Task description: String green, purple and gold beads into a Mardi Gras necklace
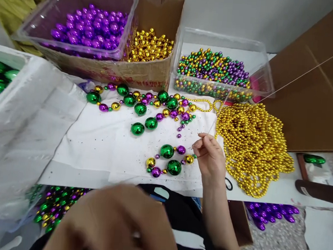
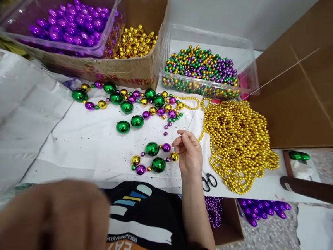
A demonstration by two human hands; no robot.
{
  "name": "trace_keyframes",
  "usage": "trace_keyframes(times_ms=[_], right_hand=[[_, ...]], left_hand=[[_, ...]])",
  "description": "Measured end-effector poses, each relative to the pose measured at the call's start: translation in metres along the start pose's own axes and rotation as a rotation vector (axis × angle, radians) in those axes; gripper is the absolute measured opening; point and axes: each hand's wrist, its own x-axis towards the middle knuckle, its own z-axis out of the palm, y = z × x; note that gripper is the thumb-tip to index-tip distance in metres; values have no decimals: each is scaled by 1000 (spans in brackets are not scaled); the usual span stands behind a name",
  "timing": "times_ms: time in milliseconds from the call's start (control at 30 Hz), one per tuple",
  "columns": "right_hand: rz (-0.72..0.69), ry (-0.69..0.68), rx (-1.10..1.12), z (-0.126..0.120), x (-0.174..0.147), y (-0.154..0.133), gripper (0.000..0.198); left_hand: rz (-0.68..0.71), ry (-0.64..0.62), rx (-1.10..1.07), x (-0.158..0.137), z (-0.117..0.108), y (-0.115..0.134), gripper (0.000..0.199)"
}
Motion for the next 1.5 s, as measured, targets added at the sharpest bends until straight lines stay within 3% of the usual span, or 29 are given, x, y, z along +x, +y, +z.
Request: trace_keyframes(times_ms=[100,200,300,433,600,767,900,967,1133,1300,1400,1500], right_hand=[[-22,-50,-54,4,-2,-8,20],[-24,-138,-77,10,-7,-18,21],[-57,-146,-43,7,-9,-27,22],[-123,-46,-4,-11,-3,-28,20],[-96,151,-95,-28,5,-1,23],[-25,176,-159,-30,3,24,22],[-93,198,-293,-36,-1,29,18],[-102,184,-351,-40,-3,30,18],[-3,150,-331,-47,-10,38,25],[72,145,-260,-44,-15,42,31],[83,142,-254,-43,-17,42,28],[58,113,-300,-44,-19,42,28]], left_hand=[[-68,127,51,54,-5,-41,35],[-44,230,455,103,-7,-97,45],[-60,64,739,123,-5,-136,43],[-178,-82,922,114,-9,-147,30],[-358,22,1142,99,-26,-141,24],[-332,52,981,104,-48,-132,41],[-169,209,863,136,-54,-130,19],[-115,227,823,158,-52,-133,13],[-94,202,987,205,-41,-147,26],[-116,172,1112,222,-38,-153,31],[-95,246,903,217,-43,-152,19],[-153,366,353,200,-53,-147,12]])
